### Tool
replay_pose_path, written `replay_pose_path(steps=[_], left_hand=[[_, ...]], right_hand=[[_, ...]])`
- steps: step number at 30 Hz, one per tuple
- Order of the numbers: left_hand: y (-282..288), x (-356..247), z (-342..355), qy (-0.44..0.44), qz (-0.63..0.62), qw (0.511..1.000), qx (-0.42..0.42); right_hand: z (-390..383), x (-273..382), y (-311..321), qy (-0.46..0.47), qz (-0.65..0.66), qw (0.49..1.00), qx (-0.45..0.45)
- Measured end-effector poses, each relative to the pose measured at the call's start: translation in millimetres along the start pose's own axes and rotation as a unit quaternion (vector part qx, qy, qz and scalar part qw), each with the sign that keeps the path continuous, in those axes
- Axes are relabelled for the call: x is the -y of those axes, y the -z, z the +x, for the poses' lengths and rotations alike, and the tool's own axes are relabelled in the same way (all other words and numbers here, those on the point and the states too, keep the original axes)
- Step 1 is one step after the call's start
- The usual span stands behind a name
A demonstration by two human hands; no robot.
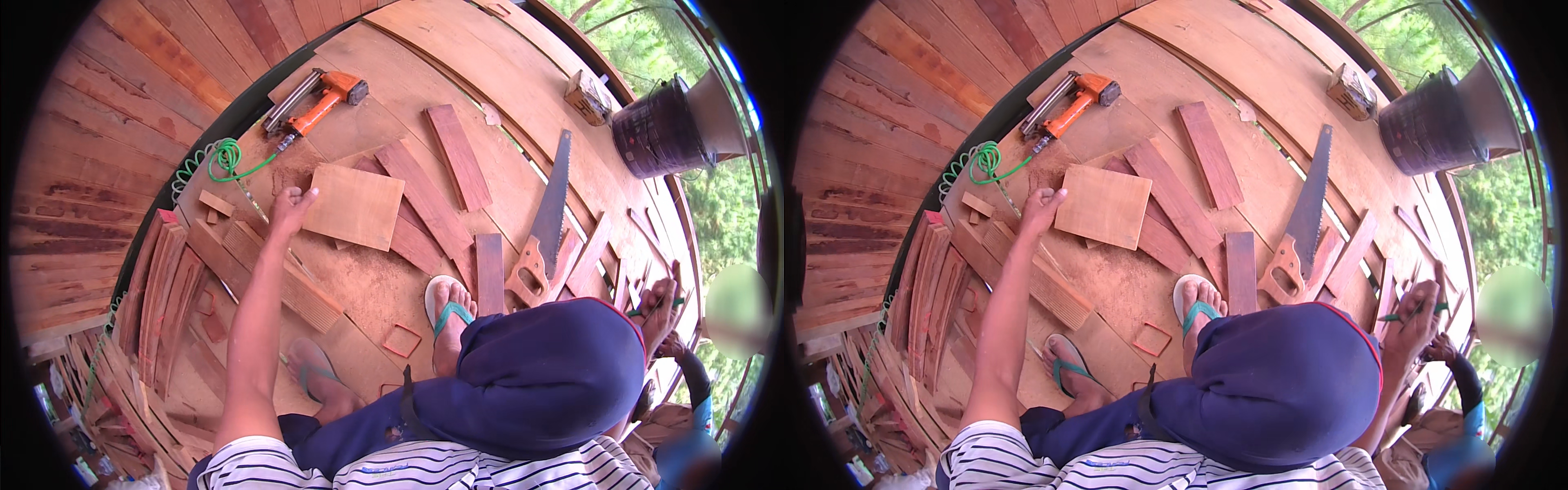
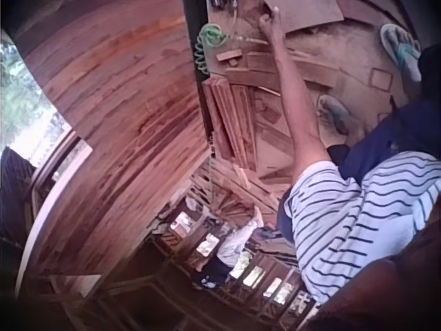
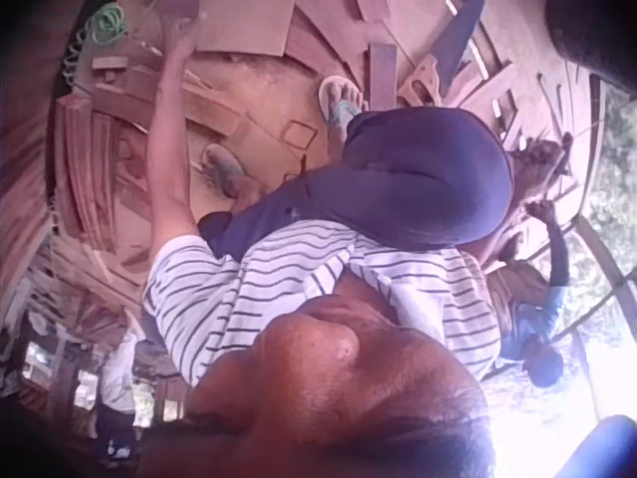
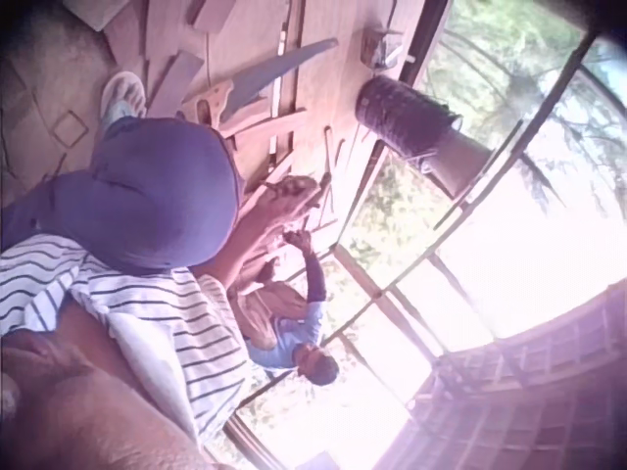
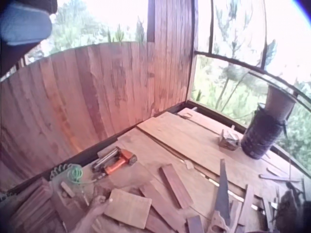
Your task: The person sits on a wooden floor and arranges several small wooden planks. They use a metal ruler and a pencil to measure and mark lines on the planks. The person repeatedly repositions the planks and ruler to mark multiple pieces.
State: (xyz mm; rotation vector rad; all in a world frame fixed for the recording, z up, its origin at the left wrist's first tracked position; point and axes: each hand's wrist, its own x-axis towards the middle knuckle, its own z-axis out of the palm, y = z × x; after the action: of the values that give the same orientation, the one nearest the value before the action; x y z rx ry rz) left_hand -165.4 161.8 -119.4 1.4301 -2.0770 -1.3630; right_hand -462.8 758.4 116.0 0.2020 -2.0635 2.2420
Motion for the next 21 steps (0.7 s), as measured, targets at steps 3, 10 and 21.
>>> replay_pose_path(steps=[3,10,21], left_hand=[[-15.7,-11.7,-8.8,0.061,0.052,0.992,0.097],[-66.3,20.8,-66.1,0.113,-0.337,0.930,-0.089],[13.4,-69.0,-87.2,-0.049,0.072,0.995,0.044]], right_hand=[[-2.4,-22.2,-60.7,-0.103,0.063,0.981,0.153],[-49.0,-82.0,-165.7,-0.327,0.125,0.867,0.354],[-10.9,-110.3,-177.0,-0.397,0.100,0.748,0.523]])
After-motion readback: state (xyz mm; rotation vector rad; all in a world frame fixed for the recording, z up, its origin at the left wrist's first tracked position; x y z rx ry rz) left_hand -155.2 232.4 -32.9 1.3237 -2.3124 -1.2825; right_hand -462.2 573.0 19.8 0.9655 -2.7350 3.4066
